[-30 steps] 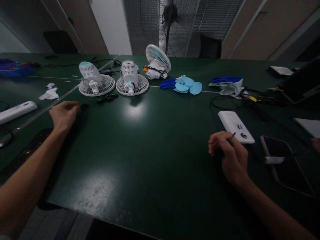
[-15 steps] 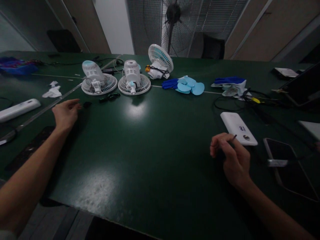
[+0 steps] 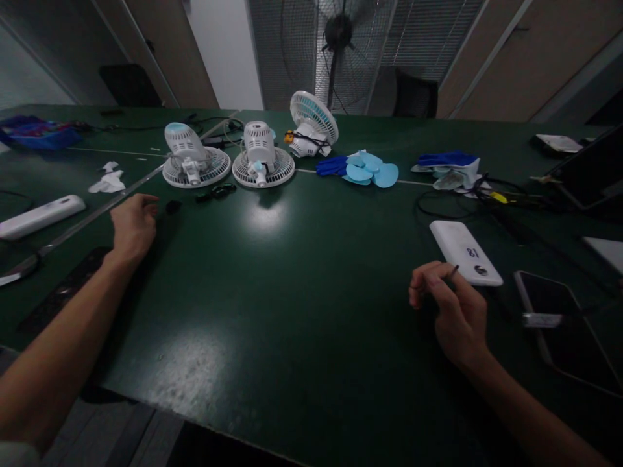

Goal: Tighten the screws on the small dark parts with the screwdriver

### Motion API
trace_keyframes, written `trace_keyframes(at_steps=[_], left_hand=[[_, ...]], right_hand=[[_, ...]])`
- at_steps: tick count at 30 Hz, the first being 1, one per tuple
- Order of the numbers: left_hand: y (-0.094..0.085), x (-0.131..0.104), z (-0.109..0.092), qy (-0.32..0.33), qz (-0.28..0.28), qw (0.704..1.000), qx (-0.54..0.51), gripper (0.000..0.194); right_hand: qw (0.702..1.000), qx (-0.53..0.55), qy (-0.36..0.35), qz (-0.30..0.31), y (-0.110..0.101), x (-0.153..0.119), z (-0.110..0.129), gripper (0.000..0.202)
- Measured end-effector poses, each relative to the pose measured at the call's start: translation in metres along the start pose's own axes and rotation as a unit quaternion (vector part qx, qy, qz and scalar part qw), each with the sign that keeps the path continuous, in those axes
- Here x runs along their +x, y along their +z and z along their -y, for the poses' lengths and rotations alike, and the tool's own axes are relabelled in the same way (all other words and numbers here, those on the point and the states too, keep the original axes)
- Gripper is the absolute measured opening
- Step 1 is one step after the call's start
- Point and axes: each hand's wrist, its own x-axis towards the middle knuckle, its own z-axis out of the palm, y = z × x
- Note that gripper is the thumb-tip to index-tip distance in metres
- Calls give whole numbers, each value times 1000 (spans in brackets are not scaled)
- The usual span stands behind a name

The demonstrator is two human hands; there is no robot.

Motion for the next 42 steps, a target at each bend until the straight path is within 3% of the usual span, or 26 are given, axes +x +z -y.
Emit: trace_keyframes(at_steps=[12, 18, 25, 31, 42], left_hand=[[-2, -4, -6, -12, -35, 999, -22, 36], [7, 0, -16, -26, -65, 997, -37, 40], [18, 11, -12, -73, -35, 995, -57, 40], [32, 26, -24, -115, -35, 991, -62, 41], [24, 13, -21, -118, 13, 993, -21, 48]], right_hand=[[1000, 1, 3, 7, -3, 0, -6, 27], [1000, -1, 4, -2, -2, 0, -7, 27], [1000, 9, 12, 9, -1, 1, -5, 26], [1000, 6, 14, -1, -1, 1, -6, 26], [1000, 2, 5, 9, -2, 0, -7, 26]])
